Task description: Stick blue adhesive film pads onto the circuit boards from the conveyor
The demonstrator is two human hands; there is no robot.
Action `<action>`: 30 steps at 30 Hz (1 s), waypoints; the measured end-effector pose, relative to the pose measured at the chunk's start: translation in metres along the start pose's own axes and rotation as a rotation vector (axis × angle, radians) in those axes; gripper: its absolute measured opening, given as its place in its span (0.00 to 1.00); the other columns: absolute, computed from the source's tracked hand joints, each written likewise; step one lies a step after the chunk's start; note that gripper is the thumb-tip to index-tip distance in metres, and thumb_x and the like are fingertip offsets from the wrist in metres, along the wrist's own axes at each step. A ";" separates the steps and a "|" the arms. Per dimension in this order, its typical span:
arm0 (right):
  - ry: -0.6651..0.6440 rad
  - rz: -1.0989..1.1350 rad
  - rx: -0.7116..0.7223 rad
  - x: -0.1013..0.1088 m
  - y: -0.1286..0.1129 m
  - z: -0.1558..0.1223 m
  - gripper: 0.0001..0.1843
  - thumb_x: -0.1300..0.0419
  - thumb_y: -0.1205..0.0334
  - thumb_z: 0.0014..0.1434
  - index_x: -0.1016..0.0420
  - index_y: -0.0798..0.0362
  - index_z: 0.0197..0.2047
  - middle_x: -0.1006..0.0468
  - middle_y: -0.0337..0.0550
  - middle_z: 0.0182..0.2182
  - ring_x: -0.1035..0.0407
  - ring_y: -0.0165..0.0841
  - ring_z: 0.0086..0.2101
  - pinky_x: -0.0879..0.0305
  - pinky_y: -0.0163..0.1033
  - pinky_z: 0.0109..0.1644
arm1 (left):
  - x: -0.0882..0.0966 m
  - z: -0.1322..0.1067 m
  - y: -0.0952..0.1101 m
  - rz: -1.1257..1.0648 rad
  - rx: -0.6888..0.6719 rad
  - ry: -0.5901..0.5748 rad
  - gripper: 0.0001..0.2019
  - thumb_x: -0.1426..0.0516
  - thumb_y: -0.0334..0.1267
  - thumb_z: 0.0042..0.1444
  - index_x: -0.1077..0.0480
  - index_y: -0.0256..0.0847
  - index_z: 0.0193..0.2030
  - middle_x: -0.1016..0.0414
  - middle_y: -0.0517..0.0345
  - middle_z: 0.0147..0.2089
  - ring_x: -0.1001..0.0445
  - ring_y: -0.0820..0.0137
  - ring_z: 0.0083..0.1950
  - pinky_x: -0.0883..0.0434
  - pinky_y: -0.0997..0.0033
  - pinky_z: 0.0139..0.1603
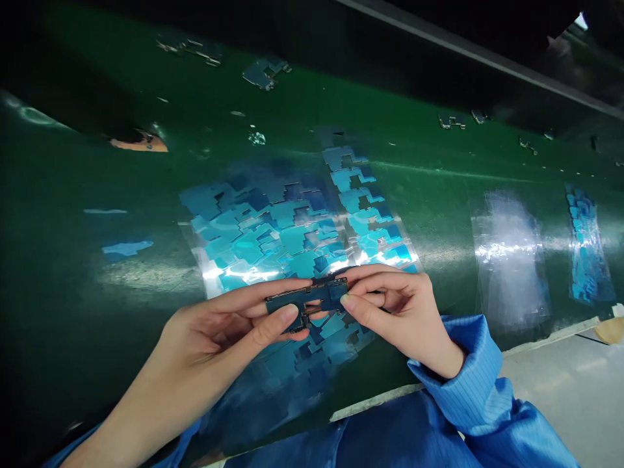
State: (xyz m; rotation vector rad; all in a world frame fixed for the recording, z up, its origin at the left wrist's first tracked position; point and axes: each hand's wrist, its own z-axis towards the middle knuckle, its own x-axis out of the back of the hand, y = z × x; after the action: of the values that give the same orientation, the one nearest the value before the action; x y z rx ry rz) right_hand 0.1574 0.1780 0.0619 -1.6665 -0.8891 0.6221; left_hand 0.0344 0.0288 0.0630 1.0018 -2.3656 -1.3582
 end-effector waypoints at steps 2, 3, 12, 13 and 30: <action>0.007 0.000 0.012 -0.001 0.000 0.000 0.03 0.31 0.67 0.50 0.18 0.49 0.28 0.18 0.42 0.35 0.24 0.30 0.33 0.22 0.33 0.36 | 0.001 0.000 0.001 0.030 0.002 0.007 0.14 0.35 0.46 0.50 0.22 0.45 0.43 0.19 0.63 0.23 0.17 0.62 0.32 0.21 0.73 0.33; 0.011 0.000 0.017 -0.001 0.000 0.000 0.03 0.31 0.67 0.50 0.18 0.49 0.28 0.18 0.42 0.35 0.24 0.30 0.33 0.22 0.33 0.36 | 0.001 0.000 0.001 0.039 0.006 0.006 0.14 0.35 0.46 0.50 0.22 0.45 0.43 0.19 0.63 0.24 0.17 0.62 0.32 0.21 0.72 0.34; 0.143 -0.075 0.123 0.002 0.008 0.002 0.05 0.33 0.68 0.53 0.18 0.49 0.32 0.18 0.42 0.36 0.23 0.32 0.39 0.22 0.36 0.42 | 0.001 0.002 0.002 -0.008 0.028 0.002 0.16 0.35 0.46 0.50 0.22 0.44 0.45 0.16 0.61 0.31 0.17 0.62 0.35 0.19 0.68 0.39; 0.192 -0.112 0.157 0.004 0.010 0.003 0.04 0.34 0.68 0.54 0.18 0.49 0.32 0.18 0.42 0.36 0.24 0.33 0.40 0.23 0.36 0.43 | 0.000 0.002 0.002 -0.022 0.032 0.001 0.16 0.35 0.45 0.51 0.23 0.43 0.45 0.16 0.61 0.30 0.17 0.61 0.37 0.19 0.68 0.39; -0.047 -0.955 0.816 0.018 0.023 0.007 0.29 0.41 0.65 0.61 0.38 0.47 0.65 0.50 0.51 0.69 0.52 0.48 0.66 0.46 0.61 0.66 | 0.009 0.016 -0.009 -0.197 -0.115 -0.071 0.17 0.35 0.43 0.52 0.24 0.38 0.47 0.16 0.55 0.35 0.18 0.60 0.42 0.19 0.67 0.39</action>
State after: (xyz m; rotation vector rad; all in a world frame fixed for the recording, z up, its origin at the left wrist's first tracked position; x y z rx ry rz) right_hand 0.1679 0.1938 0.0384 -0.3987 -1.1272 0.2705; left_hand 0.0236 0.0299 0.0454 1.1977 -2.2570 -1.6044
